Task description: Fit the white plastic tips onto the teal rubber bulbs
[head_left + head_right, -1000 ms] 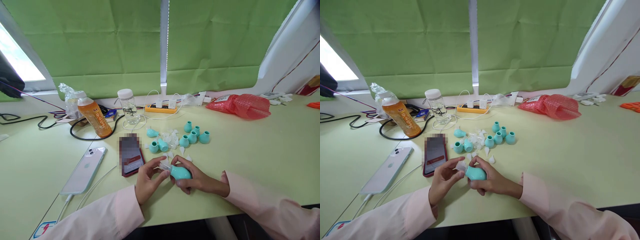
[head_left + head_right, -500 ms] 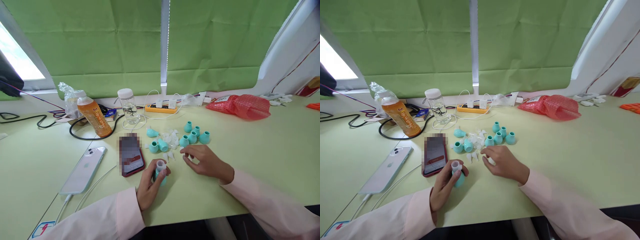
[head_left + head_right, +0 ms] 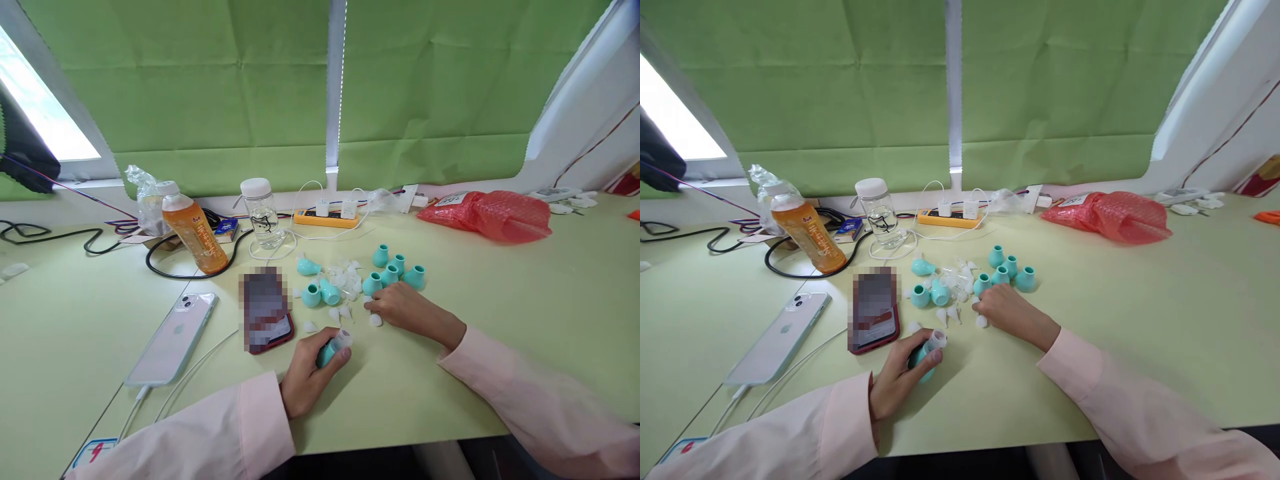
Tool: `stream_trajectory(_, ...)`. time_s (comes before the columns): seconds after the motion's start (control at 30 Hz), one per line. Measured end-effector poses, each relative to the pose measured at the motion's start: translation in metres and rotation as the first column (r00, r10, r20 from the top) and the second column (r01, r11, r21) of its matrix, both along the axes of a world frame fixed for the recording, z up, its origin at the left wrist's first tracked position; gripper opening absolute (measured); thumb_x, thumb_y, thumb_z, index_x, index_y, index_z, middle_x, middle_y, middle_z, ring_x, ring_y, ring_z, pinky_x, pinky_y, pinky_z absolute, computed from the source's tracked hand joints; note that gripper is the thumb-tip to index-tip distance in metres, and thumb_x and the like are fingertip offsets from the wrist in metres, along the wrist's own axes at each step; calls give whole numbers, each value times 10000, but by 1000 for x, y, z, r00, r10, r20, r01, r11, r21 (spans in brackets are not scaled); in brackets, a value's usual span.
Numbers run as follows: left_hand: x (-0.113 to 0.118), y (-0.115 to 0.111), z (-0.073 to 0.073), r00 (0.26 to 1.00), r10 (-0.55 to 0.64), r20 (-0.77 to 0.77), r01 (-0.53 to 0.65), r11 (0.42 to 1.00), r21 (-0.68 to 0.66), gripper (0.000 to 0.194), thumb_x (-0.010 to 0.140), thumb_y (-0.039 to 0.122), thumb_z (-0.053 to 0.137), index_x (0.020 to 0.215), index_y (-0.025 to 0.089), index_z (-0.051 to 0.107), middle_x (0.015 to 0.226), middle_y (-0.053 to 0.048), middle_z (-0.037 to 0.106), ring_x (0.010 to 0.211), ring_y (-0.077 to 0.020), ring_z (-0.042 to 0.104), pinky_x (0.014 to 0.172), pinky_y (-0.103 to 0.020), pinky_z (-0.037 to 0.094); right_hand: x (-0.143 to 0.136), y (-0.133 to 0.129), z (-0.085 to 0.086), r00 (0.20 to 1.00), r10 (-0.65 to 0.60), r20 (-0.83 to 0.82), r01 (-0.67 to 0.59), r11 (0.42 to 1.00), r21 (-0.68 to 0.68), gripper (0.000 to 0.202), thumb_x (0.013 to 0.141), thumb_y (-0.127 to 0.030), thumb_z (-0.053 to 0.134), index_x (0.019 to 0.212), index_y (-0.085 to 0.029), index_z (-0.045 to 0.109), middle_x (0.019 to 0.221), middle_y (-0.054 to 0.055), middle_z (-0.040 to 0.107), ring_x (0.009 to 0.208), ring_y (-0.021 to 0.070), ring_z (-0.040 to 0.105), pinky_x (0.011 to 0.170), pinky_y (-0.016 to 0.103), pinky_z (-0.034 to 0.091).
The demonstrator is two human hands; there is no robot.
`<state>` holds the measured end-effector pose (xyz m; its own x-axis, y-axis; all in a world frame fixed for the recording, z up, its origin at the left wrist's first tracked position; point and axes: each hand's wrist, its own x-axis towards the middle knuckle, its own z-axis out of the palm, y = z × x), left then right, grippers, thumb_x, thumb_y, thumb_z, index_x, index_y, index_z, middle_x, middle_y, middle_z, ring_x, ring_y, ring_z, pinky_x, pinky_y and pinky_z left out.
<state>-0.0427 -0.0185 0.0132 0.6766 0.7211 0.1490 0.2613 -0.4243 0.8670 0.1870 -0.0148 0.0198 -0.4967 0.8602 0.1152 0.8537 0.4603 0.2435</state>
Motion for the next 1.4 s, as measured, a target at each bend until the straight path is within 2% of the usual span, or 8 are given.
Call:
stream_trajectory(0.33, 10, 1, 1, 1000, 22, 9, -22, 1000, 22, 248, 799, 361, 407, 890, 151, 504, 643, 17, 491, 585, -103, 418, 566, -214, 325, 2, 5, -5, 998, 52, -41, -51, 998, 31, 255, 739, -27, 424, 821, -181, 610, 519, 10, 520, 441, 84, 390, 450, 261, 100)
stream_trajectory(0.43, 10, 2, -1, 999, 34, 28, -33, 999, -29, 270, 787, 383, 420, 886, 144, 498, 566, 28, 482, 528, -99, 424, 523, -211, 327, -4, -3, 4, 946, 166, -279, -131, 981, 139, 219, 774, -83, 435, 862, -172, 615, 565, 18, 540, 480, 91, 434, 431, 234, 190)
stream_trajectory(0.53, 10, 2, -4, 997, 55, 49, -53, 998, -41, 288, 773, 394, 445, 862, 133, 526, 548, 19, 497, 518, -101, 440, 519, -211, 343, -15, -16, 16, 644, 206, -737, -167, 978, 127, 151, 734, -187, 553, 869, -171, 617, 668, 23, 561, 530, 83, 481, 457, 215, 339)
stream_trajectory(0.63, 9, 2, -5, 994, 83, 77, -80, 996, -43, 309, 753, 390, 481, 867, 117, 571, 559, 0, 525, 523, -106, 454, 525, -213, 360, -24, -26, 18, 287, -25, -958, -263, 959, -104, 177, 666, -198, 629, 842, -176, 624, 697, 16, 573, 549, 84, 522, 491, 215, 431)
stream_trajectory(0.8, 9, 0, 0, 992, 73, 107, -69, 997, -44, 315, 733, 366, 515, 832, 87, 627, 578, -24, 549, 529, -104, 446, 513, -204, 358, -30, -28, 8, 94, -358, -929, -379, 850, -366, 186, 637, -203, 652, 811, -140, 637, 652, 24, 607, 507, 98, 559, 493, 236, 482)
stream_trajectory(0.93, 8, 0, 3, 997, 42, 72, -42, 999, 9, 329, 752, 363, 491, 828, 81, 643, 556, -16, 530, 507, -92, 400, 491, -202, 327, -29, -27, 8, 117, -399, -909, -410, 814, -410, 187, 637, -217, 651, 802, -130, 646, 633, 33, 630, 531, 117, 584, 518, 247, 500)
stream_trajectory(1.13, 8, 0, 1, 999, -21, 42, 17, 995, 103, 302, 793, 347, 441, 787, 119, 639, 558, 2, 506, 517, -89, 380, 498, -203, 314, -26, -25, 16, 301, -343, -890, -346, 830, -437, 178, 648, -251, 638, 786, -143, 671, 643, 46, 651, 562, 123, 593, 510, 228, 495)
stream_trajectory(1.4, 9, -3, -4, 1000, 4, -22, 2, 962, 274, 267, 804, 324, 421, 793, 151, 624, 490, 13, 451, 478, -98, 388, 485, -215, 307, -23, -25, 25, 442, -310, -842, -382, 784, -489, 207, 681, -281, 606, 824, -148, 673, 611, 33, 654, 536, 110, 583, 494, 213, 476)
